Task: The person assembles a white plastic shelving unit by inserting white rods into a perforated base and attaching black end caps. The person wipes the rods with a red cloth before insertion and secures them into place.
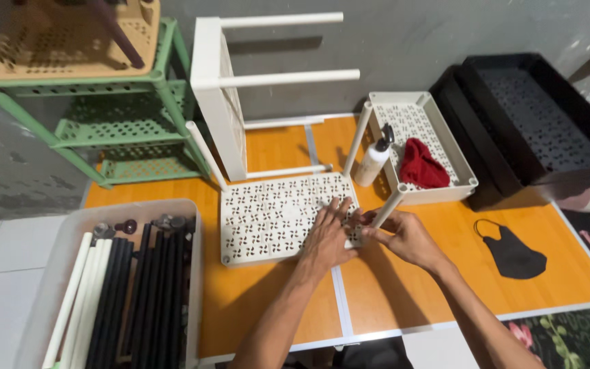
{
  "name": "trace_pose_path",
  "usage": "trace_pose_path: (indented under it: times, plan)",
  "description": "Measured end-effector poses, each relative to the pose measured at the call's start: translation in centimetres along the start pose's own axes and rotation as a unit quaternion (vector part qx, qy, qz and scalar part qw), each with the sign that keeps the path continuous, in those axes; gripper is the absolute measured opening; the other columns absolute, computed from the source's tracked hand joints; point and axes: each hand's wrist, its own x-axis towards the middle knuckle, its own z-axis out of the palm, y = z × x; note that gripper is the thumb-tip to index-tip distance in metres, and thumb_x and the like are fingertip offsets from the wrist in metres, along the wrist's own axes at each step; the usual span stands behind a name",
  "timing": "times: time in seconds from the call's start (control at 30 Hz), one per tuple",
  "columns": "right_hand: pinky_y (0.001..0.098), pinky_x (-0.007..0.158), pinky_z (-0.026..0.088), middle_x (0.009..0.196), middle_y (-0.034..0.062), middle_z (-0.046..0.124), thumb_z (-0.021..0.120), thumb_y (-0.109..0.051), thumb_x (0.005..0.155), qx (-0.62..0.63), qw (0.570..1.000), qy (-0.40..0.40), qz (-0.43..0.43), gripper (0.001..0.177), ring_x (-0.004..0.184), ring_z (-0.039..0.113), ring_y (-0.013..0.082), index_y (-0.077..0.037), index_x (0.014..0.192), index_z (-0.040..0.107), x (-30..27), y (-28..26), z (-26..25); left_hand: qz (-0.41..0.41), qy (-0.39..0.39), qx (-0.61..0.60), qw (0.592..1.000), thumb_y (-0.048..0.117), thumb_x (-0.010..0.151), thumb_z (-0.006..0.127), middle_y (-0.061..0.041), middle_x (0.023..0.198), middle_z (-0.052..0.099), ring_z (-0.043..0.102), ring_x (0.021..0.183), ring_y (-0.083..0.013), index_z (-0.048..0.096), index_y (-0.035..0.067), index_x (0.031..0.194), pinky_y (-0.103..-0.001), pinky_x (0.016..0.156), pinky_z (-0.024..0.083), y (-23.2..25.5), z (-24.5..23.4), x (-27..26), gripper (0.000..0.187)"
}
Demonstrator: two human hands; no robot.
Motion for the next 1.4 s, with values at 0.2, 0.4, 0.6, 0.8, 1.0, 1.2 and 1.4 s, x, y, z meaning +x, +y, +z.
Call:
trace_pose_path:
  times: [0.2,0.4,0.6,0.8,1.0,1.2,1.4]
  plan:
    - [0.0338,0.094,0.06,0.113,0.0084,0.079,0.074,-0.02,0.088,0.051,0.996,0.043,-0.06,0.033,0.108,0.074,0.0177,-0.003,0.117,0.074,-0.5,-5.7,-2.3,-0.05,-0.062,-0.053,0.995,0.057,0.073,0.083,-0.016,0.165,0.019,0.013,0.153,-0.0354,0.04,0.016,0.153,-0.052,0.123,0.013,1.8,-3.4,0.7,0.099]
    - [0.0312,0.083,0.061,0.103,0.0083,0.08,0.057,-0.029,0.103,-0.032,0.974,0.198,-0.108,0.034,0.097,0.076,0.0158,-0.002,0.117,0.074,-1.6,-11.6,-3.6,-0.107,-0.001,-0.142,0.984,0.055,0.08,0.074,-0.018,0.124,0.07,0.068,0.11,-0.0329,0.056,0.006,0.143,-0.045,0.096,0.055,3.6,-10.4,0.8,0.082]
    - [0.0274,0.067,0.059,0.089,0.0081,0.08,0.052,-0.03,0.108,-0.06,0.953,0.259,-0.142,0.039,0.077,0.074,0.0142,0.0,0.109,0.077,-1.1,-14.6,-3.4,-0.057,0.226,-0.156,0.96,0.03,0.099,0.066,-0.018,0.111,0.075,0.077,0.084,-0.0279,0.072,0.005,0.124,-0.035,0.063,0.063,2.6,-15.5,-0.2,0.035]
    - [0.0234,0.065,0.058,0.088,0.0094,0.078,0.058,-0.027,0.107,0.033,0.958,0.263,-0.108,0.035,0.073,0.071,0.0086,0.004,0.104,0.075,0.8,-14.2,-4.7,-0.134,0.27,-0.143,0.943,0.026,0.097,0.065,-0.009,0.106,0.079,0.077,0.086,-0.0268,0.075,0.011,0.114,-0.04,0.073,0.062,1.8,-18.2,-1.6,0.026]
    - [0.0224,0.064,0.053,0.088,0.0085,0.076,0.06,-0.024,0.109,0.029,0.96,0.249,-0.126,0.033,0.074,0.066,0.0067,0.004,0.104,0.076,0.8,-13.3,-5.1,-0.177,0.324,-0.135,0.92,0.026,0.095,0.065,-0.01,0.101,0.078,0.072,0.092,-0.0343,0.076,0.01,0.106,-0.044,0.075,0.057,1.7,-20.0,-4.4,0.022]
    - [0.0255,0.065,0.055,0.089,0.0083,0.077,0.065,-0.025,0.109,-0.124,0.947,0.231,-0.184,0.025,0.076,0.069,0.0091,-0.004,0.109,0.078,1.3,-16.3,-3.1,-0.184,0.403,-0.068,0.894,0.023,0.097,0.067,-0.011,0.1,0.077,0.072,0.092,-0.0342,0.075,0.009,0.106,-0.043,0.076,0.058,-0.4,-22.6,-8.1,0.019]
    - [0.0314,0.051,0.047,0.091,0.01,0.079,0.068,-0.031,0.105,-0.201,0.946,0.175,-0.183,0.025,0.058,0.066,0.016,-0.009,0.108,0.081,3.4,-19.8,3.2,-0.227,0.45,0.015,0.864,0.021,0.096,0.068,-0.009,0.097,0.076,0.073,0.087,-0.0331,0.075,0.01,0.103,-0.042,0.073,0.058,-3.2,-24.3,-13.7,0.015]
